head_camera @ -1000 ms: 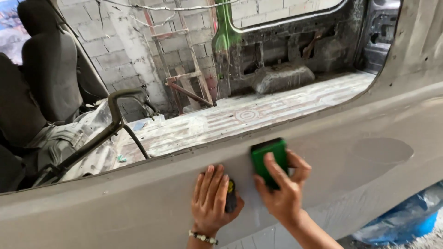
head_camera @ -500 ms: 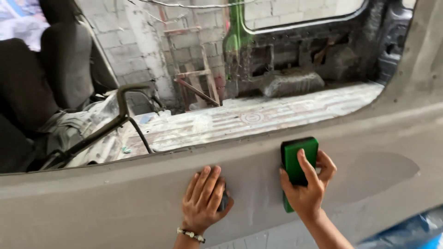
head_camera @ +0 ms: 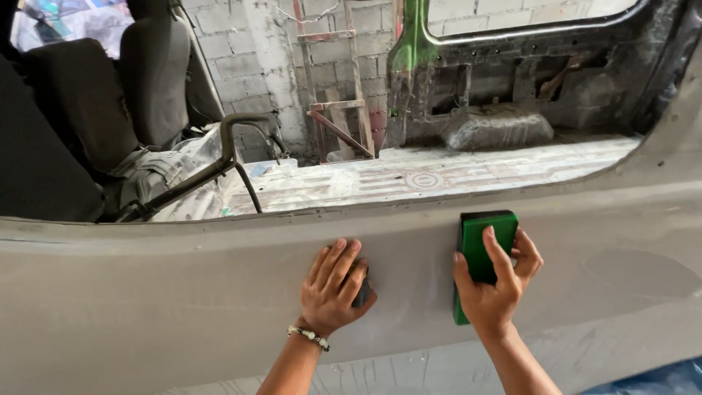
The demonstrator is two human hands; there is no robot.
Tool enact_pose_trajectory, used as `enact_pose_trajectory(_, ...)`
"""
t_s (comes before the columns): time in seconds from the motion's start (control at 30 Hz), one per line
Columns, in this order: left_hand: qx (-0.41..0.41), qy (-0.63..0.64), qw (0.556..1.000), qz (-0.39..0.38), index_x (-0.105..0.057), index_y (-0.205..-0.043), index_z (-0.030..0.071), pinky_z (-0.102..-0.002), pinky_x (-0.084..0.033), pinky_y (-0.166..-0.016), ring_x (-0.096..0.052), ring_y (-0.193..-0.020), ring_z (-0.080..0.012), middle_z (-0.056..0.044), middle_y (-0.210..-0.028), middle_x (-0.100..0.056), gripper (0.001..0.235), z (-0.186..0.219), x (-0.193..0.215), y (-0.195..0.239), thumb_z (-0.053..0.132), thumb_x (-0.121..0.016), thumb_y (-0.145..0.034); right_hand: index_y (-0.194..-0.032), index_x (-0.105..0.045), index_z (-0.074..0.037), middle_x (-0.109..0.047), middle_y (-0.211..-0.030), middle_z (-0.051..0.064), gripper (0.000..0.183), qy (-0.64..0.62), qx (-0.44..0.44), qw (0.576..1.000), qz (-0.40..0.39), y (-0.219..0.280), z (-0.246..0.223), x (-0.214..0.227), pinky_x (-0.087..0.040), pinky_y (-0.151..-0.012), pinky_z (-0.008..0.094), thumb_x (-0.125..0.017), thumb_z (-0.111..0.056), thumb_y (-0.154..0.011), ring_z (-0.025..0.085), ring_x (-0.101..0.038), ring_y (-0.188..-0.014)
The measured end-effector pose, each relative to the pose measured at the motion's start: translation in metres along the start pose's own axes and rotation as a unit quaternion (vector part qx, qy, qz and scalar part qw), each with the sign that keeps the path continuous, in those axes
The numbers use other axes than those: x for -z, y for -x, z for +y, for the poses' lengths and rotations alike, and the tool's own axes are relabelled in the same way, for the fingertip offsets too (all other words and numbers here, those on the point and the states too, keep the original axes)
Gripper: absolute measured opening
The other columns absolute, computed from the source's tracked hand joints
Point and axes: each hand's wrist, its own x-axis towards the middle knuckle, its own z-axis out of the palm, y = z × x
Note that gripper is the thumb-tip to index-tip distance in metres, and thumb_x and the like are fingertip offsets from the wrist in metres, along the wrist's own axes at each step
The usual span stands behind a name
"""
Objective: The person sands the side panel of a white car door using a green sanding block. They repeatedly dip the block into a bucket of water and wipe the surface with a yellow cloth while sanding the area around the window frame.
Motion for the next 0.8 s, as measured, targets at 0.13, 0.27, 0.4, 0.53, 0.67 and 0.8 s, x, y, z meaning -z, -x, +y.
enact_pose_trajectory(0.13,0.002,0.019,1.0,-0.011,-0.068,-0.111,0.012,-0.048,-0.047,-0.114,-0.053,-0.14,-0.0286,-0.009,-0.146,-0.059,0.031,0.0,0.005,-0.003,0.028,-0.074,-0.085,-0.136,-0.065,-0.017,-0.043,-0.148,0.016,0.06,-0.016,-0.008,1.0,0.015,-0.002,-0.003,-0.004,-0.04,-0.109,0.043,-0.084,-0.006,-0.081,0.032,-0.041,-0.132)
enact_pose_trajectory(0.27,-0.012,0.055,0.998,-0.028,-0.067,-0.111,0.011,-0.047,-0.046,-0.115,-0.054,-0.14,-0.0287,-0.01,-0.147,-0.059,0.032,-0.006,0.018,-0.006,0.028,-0.076,-0.085,-0.138,-0.065,-0.016,-0.043,-0.148,0.015,0.06,-0.014,-0.03,0.999,0.044,0.005,-0.02,-0.01,-0.039,-0.115,0.043,-0.084,-0.004,-0.082,0.033,-0.041,-0.137)
enact_pose_trajectory(0.4,-0.111,0.091,0.985,-0.091,-0.064,-0.116,0.006,-0.046,-0.043,-0.118,-0.054,-0.142,-0.0298,-0.012,-0.148,-0.058,0.039,-0.052,0.044,-0.006,0.031,-0.078,-0.089,-0.138,-0.066,-0.016,-0.044,-0.145,0.015,0.06,0.005,-0.067,0.995,0.078,0.011,-0.053,-0.038,-0.04,-0.113,0.042,-0.085,-0.004,-0.082,0.032,-0.042,-0.134)
enact_pose_trajectory(0.53,-0.11,0.115,0.982,-0.105,-0.064,-0.12,0.002,-0.05,-0.043,-0.115,-0.053,-0.137,-0.0343,-0.016,-0.143,-0.059,0.049,-0.093,0.081,-0.009,0.034,-0.078,-0.086,-0.133,-0.069,-0.016,-0.046,-0.142,0.017,0.059,0.098,-0.063,0.988,0.097,0.027,-0.114,-0.063,-0.039,-0.107,0.042,-0.086,-0.002,-0.079,0.033,-0.042,-0.13)
enact_pose_trajectory(0.67,-0.119,0.146,0.977,-0.099,-0.064,-0.118,0.002,-0.052,-0.043,-0.112,-0.055,-0.133,-0.0373,-0.019,-0.139,-0.061,0.047,-0.1,0.082,-0.011,0.033,-0.075,-0.084,-0.132,-0.069,-0.017,-0.046,-0.142,0.017,0.057,0.092,-0.06,0.989,0.099,0.024,-0.106,-0.06,-0.042,-0.107,0.041,-0.083,-0.003,-0.078,0.031,-0.045,-0.127)
enact_pose_trajectory(0.8,-0.117,0.18,0.975,-0.057,-0.063,-0.117,0.0,-0.051,-0.046,-0.11,-0.058,-0.129,-0.0388,-0.022,-0.135,-0.063,0.043,-0.102,0.078,-0.013,0.03,-0.07,-0.088,-0.133,-0.068,-0.016,-0.05,-0.141,0.016,0.058,0.094,-0.076,0.988,0.097,0.029,-0.122,-0.072,-0.042,-0.112,0.043,-0.081,-0.002,-0.077,0.033,-0.048,-0.13)
